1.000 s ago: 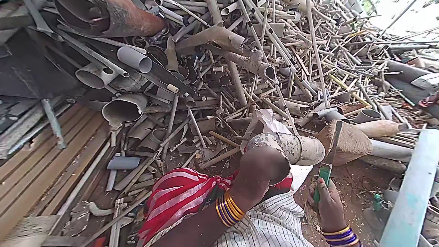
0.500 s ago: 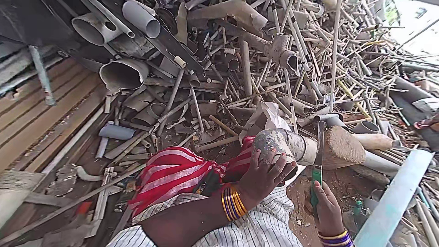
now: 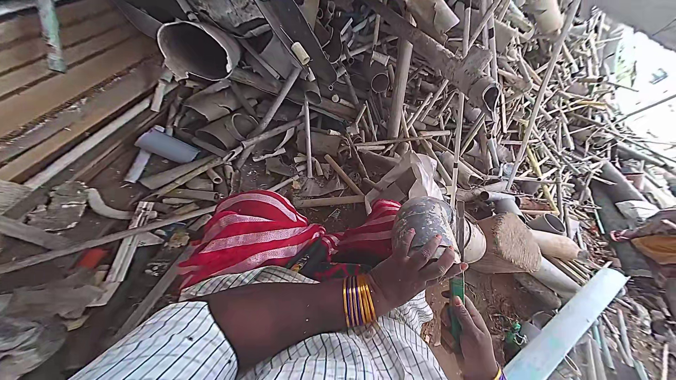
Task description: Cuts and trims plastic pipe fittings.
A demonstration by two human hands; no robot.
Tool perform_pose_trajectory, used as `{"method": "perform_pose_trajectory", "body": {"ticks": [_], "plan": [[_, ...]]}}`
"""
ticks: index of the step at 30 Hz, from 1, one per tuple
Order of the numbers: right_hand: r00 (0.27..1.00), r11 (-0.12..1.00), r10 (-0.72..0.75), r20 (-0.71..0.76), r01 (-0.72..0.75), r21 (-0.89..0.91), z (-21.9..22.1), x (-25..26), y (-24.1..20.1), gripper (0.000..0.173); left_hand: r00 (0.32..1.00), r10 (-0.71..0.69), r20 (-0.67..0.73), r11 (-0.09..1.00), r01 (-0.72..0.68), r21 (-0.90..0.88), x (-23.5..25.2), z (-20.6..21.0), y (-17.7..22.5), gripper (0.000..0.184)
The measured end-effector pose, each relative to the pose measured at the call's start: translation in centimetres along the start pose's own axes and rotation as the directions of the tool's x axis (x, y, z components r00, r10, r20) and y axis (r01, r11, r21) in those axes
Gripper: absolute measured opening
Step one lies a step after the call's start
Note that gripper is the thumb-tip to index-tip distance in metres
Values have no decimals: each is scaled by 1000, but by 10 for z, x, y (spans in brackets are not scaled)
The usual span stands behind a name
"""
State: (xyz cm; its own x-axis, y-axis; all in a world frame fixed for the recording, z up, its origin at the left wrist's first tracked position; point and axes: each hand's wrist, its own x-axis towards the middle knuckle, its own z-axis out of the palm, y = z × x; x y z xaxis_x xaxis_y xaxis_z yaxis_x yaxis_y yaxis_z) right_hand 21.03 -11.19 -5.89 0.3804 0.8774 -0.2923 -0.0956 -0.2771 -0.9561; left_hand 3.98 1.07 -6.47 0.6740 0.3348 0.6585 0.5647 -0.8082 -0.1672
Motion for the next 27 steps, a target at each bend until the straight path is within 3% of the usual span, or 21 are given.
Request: {"method": "perform_pose_trajectory", "body": {"ticks": [3,4,7,8,12,13,16,17,19,21,25,27], "plan": [[961,986,-58,-269,97,134,0,13,-8,34,999,-13,-38,1000,13,-4,-1,4,1,67],[959,986,-63,-275,103,132,1,13,-9,33,999,-12,-37,1000,12,-7,-2,4,2,66],[1000,1000,2,8,-2,16,1,2,-4,29,1000,-6,-1,1000,6,-17,-1,1,0,65],[1000,1000,-3,13,3,30,0,2,-4,29,1000,-6,9,1000,6,-20,-1,1,0,66],[945,978,-76,-319,133,160,-5,18,-17,35,1000,-6,21,999,7,-32,-2,-1,0,70],[954,986,-70,-291,110,122,-5,16,-16,33,1000,-5,8,999,5,-35,-2,0,0,69],[1000,1000,10,-14,-11,-25,-2,6,-6,29,1000,-1,-28,1000,0,-28,-2,3,1,68],[999,1000,-1,-39,1,10,-3,7,-8,30,999,5,-34,1000,-6,-24,-2,2,1,68],[971,988,-36,-238,71,139,-6,15,-18,34,999,6,-47,1000,-6,-5,-2,3,2,67],[933,982,-40,-358,103,158,-7,20,-23,33,999,15,-48,1000,-15,2,-4,5,4,67],[997,996,69,24,-70,57,-8,6,-8,29,999,35,-21,999,-35,-5,-4,2,3,69],[994,992,22,-109,-8,127,-8,11,-12,33,999,25,-40,1000,-25,0,-4,4,4,65]]}}
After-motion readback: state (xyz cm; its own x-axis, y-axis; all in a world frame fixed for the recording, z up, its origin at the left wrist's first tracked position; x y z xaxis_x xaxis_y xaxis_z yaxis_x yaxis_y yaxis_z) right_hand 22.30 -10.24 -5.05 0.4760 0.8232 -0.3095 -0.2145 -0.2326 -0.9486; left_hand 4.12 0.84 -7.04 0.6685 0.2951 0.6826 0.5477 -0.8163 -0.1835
